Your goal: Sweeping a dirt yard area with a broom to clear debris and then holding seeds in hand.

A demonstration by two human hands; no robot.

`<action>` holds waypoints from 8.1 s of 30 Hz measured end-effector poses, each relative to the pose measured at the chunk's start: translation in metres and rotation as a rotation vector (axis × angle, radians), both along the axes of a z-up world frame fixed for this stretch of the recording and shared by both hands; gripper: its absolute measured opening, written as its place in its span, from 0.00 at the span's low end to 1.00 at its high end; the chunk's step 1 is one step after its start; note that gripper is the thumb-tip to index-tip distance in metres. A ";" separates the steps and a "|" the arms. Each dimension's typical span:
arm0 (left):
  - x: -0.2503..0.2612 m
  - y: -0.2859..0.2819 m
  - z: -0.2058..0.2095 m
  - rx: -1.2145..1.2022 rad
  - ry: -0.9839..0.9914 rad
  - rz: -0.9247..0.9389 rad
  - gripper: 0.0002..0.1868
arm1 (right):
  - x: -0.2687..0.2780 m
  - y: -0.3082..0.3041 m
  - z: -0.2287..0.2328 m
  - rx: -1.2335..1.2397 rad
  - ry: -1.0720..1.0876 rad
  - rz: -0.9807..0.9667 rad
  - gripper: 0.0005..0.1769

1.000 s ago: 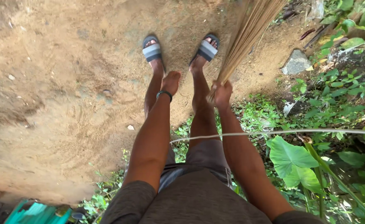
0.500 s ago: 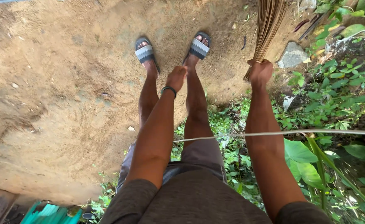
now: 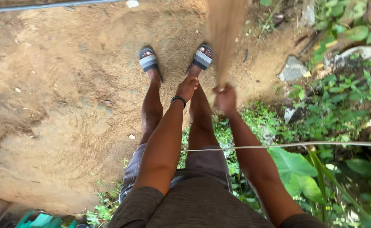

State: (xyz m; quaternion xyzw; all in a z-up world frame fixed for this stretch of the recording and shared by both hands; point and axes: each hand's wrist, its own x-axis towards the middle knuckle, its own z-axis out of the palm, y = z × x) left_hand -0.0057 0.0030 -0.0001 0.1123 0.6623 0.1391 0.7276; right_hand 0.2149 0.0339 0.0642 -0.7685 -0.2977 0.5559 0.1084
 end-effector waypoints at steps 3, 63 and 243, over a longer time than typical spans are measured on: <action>-0.014 0.021 0.018 -0.014 0.066 -0.019 0.18 | 0.002 -0.005 -0.061 -0.008 -0.066 0.495 0.12; -0.231 0.045 0.065 -0.236 0.275 -0.130 0.26 | -0.277 0.009 0.018 -0.312 -0.365 0.276 0.18; -0.309 0.597 -0.056 0.088 -0.097 0.371 0.31 | -0.384 0.593 -0.006 0.304 0.411 -0.485 0.20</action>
